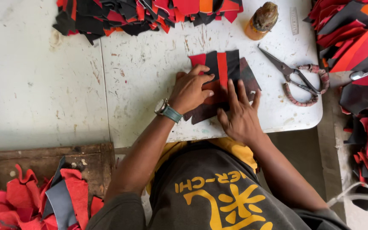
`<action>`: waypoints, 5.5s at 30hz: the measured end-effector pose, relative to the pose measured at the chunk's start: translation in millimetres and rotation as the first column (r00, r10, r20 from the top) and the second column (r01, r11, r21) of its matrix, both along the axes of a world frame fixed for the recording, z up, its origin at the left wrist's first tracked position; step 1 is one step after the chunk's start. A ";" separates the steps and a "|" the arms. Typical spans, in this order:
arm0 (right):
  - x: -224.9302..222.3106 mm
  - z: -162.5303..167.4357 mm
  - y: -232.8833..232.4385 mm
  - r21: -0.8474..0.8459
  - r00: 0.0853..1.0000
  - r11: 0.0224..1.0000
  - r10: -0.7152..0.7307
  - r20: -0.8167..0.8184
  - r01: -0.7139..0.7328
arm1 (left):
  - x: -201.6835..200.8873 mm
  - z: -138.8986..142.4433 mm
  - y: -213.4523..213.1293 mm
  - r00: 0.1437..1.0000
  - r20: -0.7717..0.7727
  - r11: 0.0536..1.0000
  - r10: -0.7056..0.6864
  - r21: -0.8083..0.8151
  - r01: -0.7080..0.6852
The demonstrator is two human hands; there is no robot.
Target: The person arranges cut leather and fabric scraps in red, black, orange and yellow on a workbench, fitting them edge to edge over a dark backing panel. They pick up, turn and reposition pieces one at a time, pressing the assembled patchwork flat with both hands as the layout builds.
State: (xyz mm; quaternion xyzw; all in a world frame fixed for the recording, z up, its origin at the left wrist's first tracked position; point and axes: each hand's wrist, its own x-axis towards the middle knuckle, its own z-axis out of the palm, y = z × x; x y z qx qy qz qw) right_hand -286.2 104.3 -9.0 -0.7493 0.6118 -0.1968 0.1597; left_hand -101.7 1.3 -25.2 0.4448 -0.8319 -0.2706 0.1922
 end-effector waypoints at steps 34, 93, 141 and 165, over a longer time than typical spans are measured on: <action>20.9 -0.6 -64.7 0.163 0.979 0.981 -0.072 -0.189 0.104 | 17.5 -6.2 -4.9 0.998 -0.026 0.998 -0.058 0.023 0.059; 12.0 1.6 -27.2 0.132 0.988 0.989 -0.040 -0.149 0.060 | 20.5 -7.9 0.0 0.997 -0.020 0.996 -0.071 0.052 0.072; -53.1 32.6 19.1 0.330 0.814 0.943 -0.162 0.558 -0.038 | 19.7 -5.8 -0.8 0.996 0.038 0.990 -0.077 0.118 0.072; -4.5 5.3 -104.9 -0.115 1.000 0.993 -0.015 0.014 0.016 | 19.0 1.6 -6.5 0.993 0.078 0.990 -0.084 0.118 0.074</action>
